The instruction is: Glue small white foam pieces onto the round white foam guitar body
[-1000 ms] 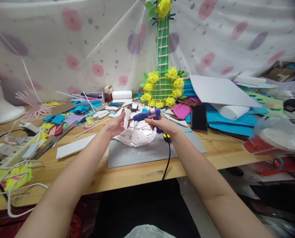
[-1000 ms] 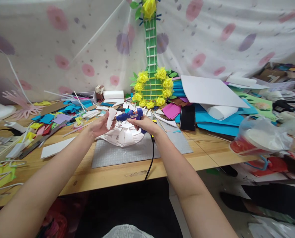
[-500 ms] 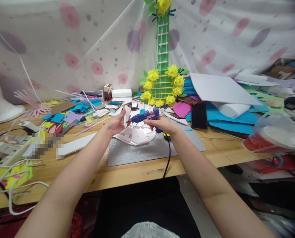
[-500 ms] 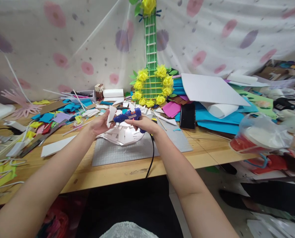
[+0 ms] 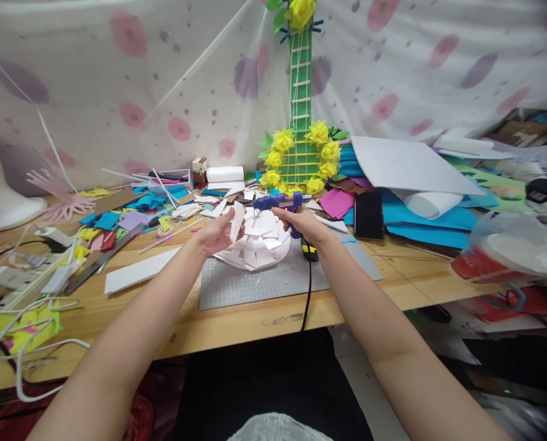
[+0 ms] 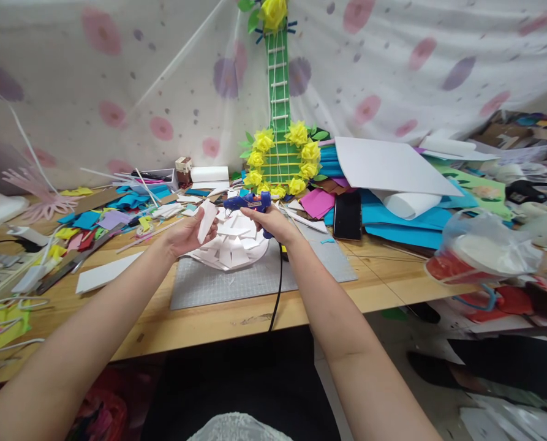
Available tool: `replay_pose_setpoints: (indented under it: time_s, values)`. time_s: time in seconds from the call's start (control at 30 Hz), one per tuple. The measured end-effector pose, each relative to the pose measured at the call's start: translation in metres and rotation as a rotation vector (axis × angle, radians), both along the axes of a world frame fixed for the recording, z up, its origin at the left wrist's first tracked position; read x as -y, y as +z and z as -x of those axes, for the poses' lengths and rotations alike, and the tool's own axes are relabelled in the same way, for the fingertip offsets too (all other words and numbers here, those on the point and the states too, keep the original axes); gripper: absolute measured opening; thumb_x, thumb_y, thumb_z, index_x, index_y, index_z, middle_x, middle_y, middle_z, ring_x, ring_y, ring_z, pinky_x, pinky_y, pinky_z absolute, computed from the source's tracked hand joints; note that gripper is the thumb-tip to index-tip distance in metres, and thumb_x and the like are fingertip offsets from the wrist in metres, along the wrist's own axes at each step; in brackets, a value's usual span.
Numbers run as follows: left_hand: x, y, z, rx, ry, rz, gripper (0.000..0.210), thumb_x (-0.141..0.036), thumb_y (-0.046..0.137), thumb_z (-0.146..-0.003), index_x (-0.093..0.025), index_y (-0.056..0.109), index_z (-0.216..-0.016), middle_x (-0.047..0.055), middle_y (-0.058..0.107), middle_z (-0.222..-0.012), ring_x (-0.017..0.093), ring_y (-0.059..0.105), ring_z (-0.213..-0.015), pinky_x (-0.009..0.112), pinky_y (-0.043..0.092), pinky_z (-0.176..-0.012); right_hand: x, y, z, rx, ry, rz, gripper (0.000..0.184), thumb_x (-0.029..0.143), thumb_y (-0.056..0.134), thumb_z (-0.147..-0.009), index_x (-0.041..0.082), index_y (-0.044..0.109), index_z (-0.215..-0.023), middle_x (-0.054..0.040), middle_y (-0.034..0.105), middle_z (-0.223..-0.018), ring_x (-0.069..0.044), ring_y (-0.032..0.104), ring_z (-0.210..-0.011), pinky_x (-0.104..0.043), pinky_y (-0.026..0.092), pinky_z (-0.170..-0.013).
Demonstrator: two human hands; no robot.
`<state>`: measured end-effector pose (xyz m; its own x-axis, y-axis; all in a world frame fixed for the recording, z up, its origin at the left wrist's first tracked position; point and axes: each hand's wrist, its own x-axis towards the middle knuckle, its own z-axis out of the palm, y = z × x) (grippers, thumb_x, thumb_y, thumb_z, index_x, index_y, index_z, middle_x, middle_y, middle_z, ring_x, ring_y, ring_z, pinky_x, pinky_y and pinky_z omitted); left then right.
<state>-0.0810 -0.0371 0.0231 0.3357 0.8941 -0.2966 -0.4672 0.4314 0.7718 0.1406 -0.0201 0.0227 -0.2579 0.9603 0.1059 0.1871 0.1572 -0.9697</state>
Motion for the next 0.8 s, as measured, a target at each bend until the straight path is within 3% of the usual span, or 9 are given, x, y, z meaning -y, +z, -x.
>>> replay_pose_setpoints:
  time_s: [0.53, 0.8]
  values:
    - [0.000, 0.007, -0.006, -0.010, 0.094, 0.008, 0.021, -0.029, 0.052, -0.088, -0.013, 0.064, -0.083, 0.001, 0.064, -0.068, 0.010, 0.059, -0.060, 0.024, 0.051, -0.067, 0.010, -0.002, -0.008, 0.031, 0.071, 0.090, 0.040, 0.054, 0.069, -0.063, 0.019, 0.049, -0.061, 0.0029, 0.046, -0.055, -0.009, 0.043, -0.051, -0.025, 0.034, -0.049]
    - [-0.001, 0.012, -0.008, -0.054, 0.099, -0.007, 0.027, -0.040, 0.059, -0.082, -0.013, 0.063, -0.084, 0.001, 0.061, -0.064, 0.009, 0.058, -0.058, 0.022, 0.050, -0.061, 0.024, 0.010, -0.006, 0.018, 0.182, 0.113, 0.037, 0.049, 0.072, -0.062, 0.018, 0.052, -0.055, 0.0007, 0.052, -0.053, -0.010, 0.045, -0.052, -0.025, 0.036, -0.051]
